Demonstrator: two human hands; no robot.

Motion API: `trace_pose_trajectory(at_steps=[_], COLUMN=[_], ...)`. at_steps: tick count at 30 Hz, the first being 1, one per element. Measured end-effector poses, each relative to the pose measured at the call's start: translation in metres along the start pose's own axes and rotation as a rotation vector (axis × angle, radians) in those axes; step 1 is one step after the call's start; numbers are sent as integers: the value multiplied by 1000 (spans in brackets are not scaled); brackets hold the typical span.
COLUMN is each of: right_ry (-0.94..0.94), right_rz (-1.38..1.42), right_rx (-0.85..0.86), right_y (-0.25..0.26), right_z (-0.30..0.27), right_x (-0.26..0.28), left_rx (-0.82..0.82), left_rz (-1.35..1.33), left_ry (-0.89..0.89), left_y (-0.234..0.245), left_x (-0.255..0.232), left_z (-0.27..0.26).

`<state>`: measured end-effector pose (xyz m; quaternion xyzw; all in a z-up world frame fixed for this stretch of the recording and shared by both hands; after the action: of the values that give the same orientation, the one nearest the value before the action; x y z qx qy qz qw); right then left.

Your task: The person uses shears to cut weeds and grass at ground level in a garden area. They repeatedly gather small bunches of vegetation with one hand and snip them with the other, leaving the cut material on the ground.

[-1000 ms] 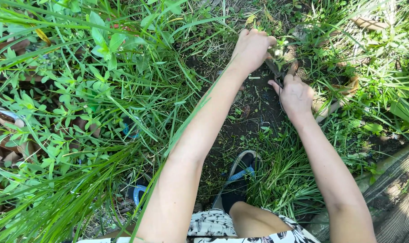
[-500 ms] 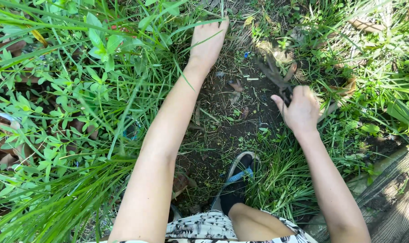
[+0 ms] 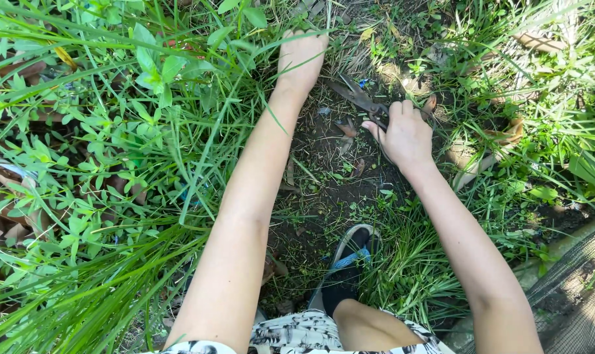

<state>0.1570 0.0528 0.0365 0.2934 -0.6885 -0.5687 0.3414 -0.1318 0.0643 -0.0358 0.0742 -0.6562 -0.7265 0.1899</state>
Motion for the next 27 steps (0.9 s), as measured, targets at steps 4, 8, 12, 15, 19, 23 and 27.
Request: trace_pose_trajectory(at_steps=[4, 8, 12, 15, 19, 23, 27], right_ry=[-30, -18, -1, 31, 40, 65, 97], right_rz=[39, -4, -22, -95, -248, -420, -583], right_rx=[-34, -60, -79, -74, -102, -112, -133], right_y=[10, 7, 2, 5, 6, 3, 4], right_z=[12, 27, 45, 52, 54, 61, 77], right_x=[1, 3, 9, 22, 31, 33, 47], left_rx=[76, 63, 294, 189, 125, -15, 82], left_rz=[-272, -384, -867, -776, -666, -568, -569], left_ry=[51, 131, 487, 374, 223, 103, 135], left_y=[21, 43, 46, 46, 46, 27, 54], left_x=[15, 36, 67, 69, 60, 52, 51], left_z=[5, 1, -15, -16, -13, -11, -13])
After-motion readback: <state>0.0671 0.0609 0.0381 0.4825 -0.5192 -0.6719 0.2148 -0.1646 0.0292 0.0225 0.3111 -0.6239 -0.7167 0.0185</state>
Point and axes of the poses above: each hand's wrist, its own z-axis towards the middle knuckle, its own y-axis out of the back of the hand, x = y × z, the point moved 8 cm from there along z, towards the middle knuckle, and after that the axes turned 7 degrees about y, right-handed, at the moved point
